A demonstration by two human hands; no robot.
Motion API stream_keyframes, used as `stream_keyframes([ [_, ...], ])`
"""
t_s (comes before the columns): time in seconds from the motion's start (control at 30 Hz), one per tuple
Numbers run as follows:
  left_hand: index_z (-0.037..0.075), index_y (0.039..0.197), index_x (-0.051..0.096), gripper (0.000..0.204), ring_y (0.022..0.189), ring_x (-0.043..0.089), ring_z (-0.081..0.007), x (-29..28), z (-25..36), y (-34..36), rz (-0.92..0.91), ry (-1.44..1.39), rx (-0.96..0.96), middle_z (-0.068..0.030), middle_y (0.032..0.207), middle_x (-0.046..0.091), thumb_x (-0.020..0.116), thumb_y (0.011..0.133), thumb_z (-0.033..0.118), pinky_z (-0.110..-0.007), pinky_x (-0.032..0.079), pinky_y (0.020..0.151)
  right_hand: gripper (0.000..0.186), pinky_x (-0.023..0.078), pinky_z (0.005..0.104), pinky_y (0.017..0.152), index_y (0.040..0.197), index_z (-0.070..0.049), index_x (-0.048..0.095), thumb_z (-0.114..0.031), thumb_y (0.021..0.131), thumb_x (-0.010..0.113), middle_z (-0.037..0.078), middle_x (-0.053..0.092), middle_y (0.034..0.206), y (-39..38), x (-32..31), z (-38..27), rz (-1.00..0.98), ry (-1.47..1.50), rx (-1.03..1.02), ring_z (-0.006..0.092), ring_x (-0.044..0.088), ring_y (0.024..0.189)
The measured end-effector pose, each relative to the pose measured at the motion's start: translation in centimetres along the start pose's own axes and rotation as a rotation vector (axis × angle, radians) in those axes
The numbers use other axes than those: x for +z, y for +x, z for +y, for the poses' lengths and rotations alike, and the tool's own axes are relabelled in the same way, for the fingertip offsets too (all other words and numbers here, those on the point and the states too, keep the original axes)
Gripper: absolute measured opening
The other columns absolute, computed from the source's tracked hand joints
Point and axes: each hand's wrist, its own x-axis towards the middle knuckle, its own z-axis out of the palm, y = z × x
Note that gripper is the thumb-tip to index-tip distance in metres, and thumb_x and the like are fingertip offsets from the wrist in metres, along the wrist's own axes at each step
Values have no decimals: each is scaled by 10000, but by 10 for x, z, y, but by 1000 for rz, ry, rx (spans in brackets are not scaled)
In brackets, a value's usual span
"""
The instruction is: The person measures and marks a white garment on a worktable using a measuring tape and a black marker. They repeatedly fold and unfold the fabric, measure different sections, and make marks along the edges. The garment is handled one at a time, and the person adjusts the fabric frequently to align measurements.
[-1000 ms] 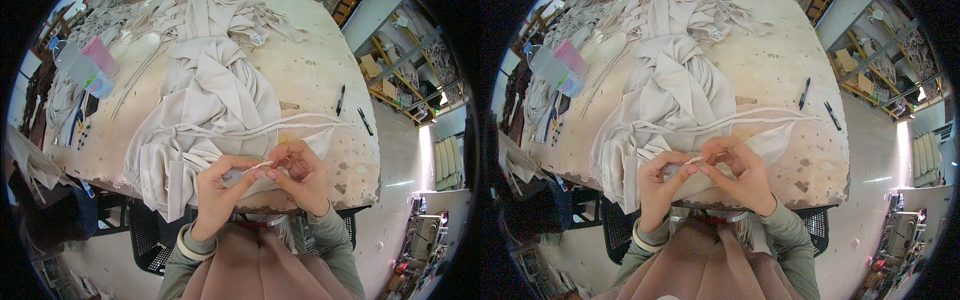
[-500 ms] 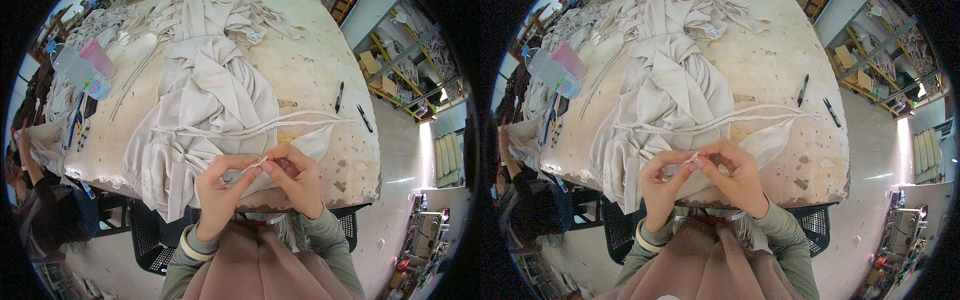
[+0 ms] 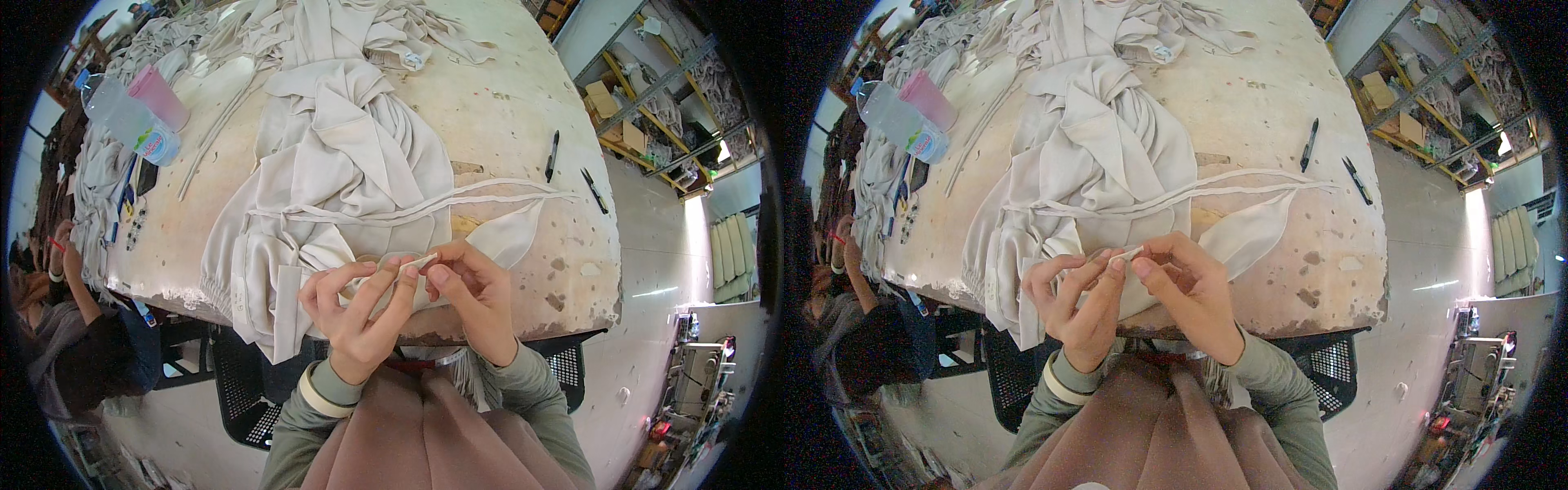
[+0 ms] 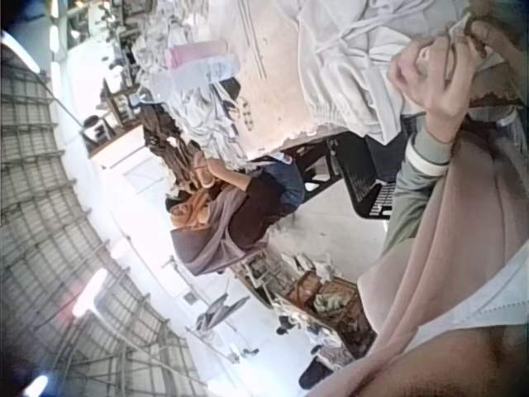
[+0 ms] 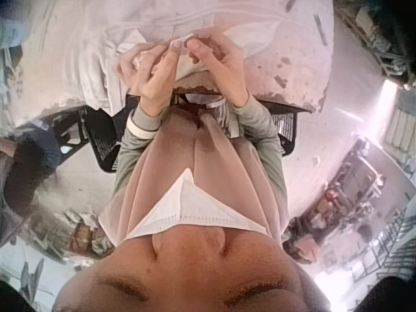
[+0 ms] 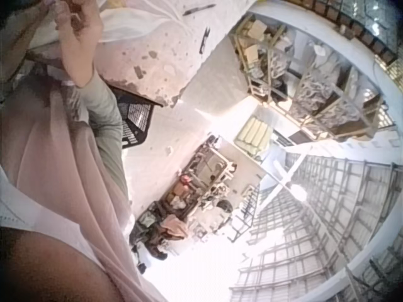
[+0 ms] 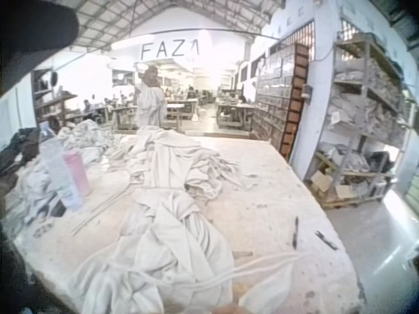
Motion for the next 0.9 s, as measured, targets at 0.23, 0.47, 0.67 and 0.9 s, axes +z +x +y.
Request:
stream_keyframes([
  [0.23,135,898,688,239,904,553,-198,5,-2,6,-61,-160,-80,25,915,656,720,662,117,-369,353,830,160,408,206,613,1009,-9,598,-146,926,598,-32,557,825,4,0,1,126,-46,-11,45,489,703],
  [0.47,34,977,615,198,891,543,-278,-3,-24,67,109,-448,-318,-93,938,635,654,785,63,-345,389,840,353,451,332,789,1152,-4,535,-229,896,628,118,567,1080,26,-18,9,419,-941,-374,193,551,934],
  [0.67,56,937,639,112,860,571,-251,-1,-29,131,118,-60,47,-67,911,646,606,831,45,-333,428,788,812,370,383,1019,1350,22,340,-268,740,791,147,485,1307,-20,65,44,-481,-184,-70,243,462,1222],
  [0.9,121,1049,595,320,930,530,-289,22,-4,115,-209,-323,203,-78,981,576,569,747,18,-368,414,805,1043,249,401,1108,1399,73,197,-349,683,826,228,332,1423,-25,74,50,-515,-10,4,307,350,1319],
])
